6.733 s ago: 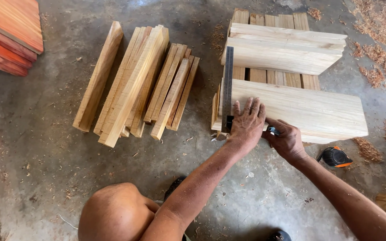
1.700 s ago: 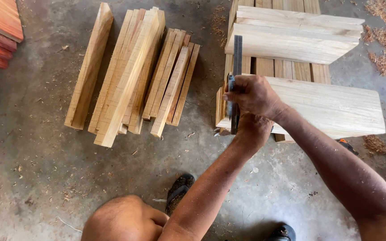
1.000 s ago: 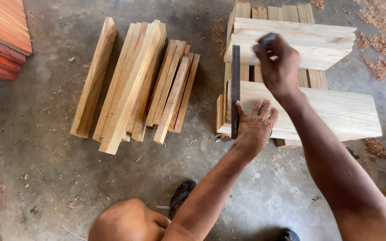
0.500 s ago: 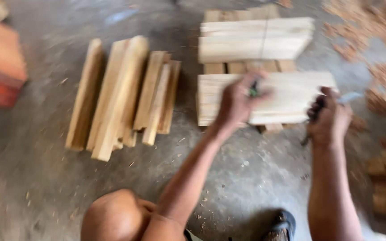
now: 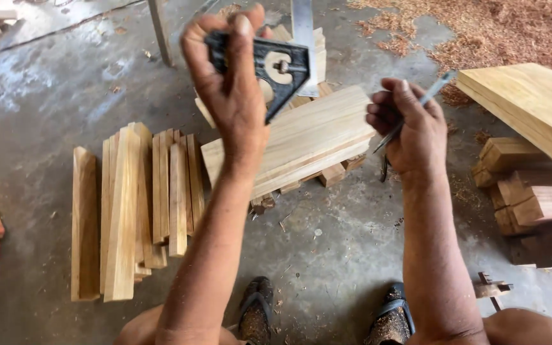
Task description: Marking measurements on wooden planks using a combination square and a pencil.
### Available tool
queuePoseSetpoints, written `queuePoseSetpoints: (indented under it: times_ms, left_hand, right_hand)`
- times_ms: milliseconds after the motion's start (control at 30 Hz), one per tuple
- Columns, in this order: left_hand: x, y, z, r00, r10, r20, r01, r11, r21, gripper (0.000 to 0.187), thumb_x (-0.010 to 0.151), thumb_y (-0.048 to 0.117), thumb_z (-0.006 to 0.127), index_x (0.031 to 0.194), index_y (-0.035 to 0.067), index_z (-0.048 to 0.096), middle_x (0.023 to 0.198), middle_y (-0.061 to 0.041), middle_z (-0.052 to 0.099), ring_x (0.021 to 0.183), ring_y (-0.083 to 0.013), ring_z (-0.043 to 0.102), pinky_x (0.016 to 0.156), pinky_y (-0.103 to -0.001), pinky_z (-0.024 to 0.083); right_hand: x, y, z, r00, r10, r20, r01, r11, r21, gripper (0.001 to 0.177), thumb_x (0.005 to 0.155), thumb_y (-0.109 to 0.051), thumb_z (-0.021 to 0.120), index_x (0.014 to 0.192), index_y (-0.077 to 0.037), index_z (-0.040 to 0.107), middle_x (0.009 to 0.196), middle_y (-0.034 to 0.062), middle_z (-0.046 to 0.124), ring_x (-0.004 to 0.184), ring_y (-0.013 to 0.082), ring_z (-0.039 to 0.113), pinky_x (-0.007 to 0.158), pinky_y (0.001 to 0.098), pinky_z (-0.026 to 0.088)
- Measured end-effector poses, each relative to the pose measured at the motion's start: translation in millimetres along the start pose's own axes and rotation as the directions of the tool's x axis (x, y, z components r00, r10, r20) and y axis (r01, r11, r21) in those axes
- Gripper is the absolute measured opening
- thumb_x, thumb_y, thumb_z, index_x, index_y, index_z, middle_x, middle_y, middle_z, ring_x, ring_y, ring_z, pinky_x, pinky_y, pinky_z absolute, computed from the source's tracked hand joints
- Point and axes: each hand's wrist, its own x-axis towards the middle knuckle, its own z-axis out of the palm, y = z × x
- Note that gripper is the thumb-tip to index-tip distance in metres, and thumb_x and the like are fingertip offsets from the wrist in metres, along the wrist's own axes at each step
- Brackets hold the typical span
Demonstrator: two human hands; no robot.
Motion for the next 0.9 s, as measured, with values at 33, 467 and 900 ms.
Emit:
queuePoseSetpoints:
  times_ms: [33,467,900]
  left_hand:
    - [-9,-11,12,1.0,-0.005,0.011,0.005,1.0,-0.003,0.02,0.111,0.022,0.064,0.122,0.009,0.052,0.114,-0.013,0.069,0.108,-0.0203,0.071,0.1,-0.04,0.067]
    - [-98,-145,90,0.965,-0.261,-0.021,0.262,0.962,0.075,0.029,0.107,0.019,0.07,0.116,0.004,0.046,0.109,-0.011,0.067,0.101,-0.0162,0.064,0.092,-0.031,0.056]
    - [-103,-190,-44,0.645,-0.557,0.524,-0.075,0.636,0.768,0.046,0.099,0.049,0.067,0.116,0.007,0.064,0.117,-0.015,0.073,0.103,-0.0279,0.074,0.088,-0.045,0.062]
  right_hand:
    - [-3,-3,3,1.0,-0.004,-0.01,0.004,1.0,0.006,0.026,0.11,-0.018,0.062,0.119,0.005,0.067,0.094,0.0129,0.072,0.082,0.0227,0.072,0.074,0.0363,0.063]
    - [33,25,-69,0.976,0.209,0.056,-0.216,0.919,0.331,0.035,0.104,-0.009,0.059,0.137,0.003,0.056,0.112,0.0174,0.072,0.096,0.0275,0.075,0.089,0.0413,0.064]
    - [52,79,-169,0.954,0.146,-0.261,-0.119,0.986,0.113,0.034,0.109,-0.012,0.056,0.139,0.003,0.063,0.105,0.015,0.074,0.084,0.0217,0.073,0.071,0.035,0.059]
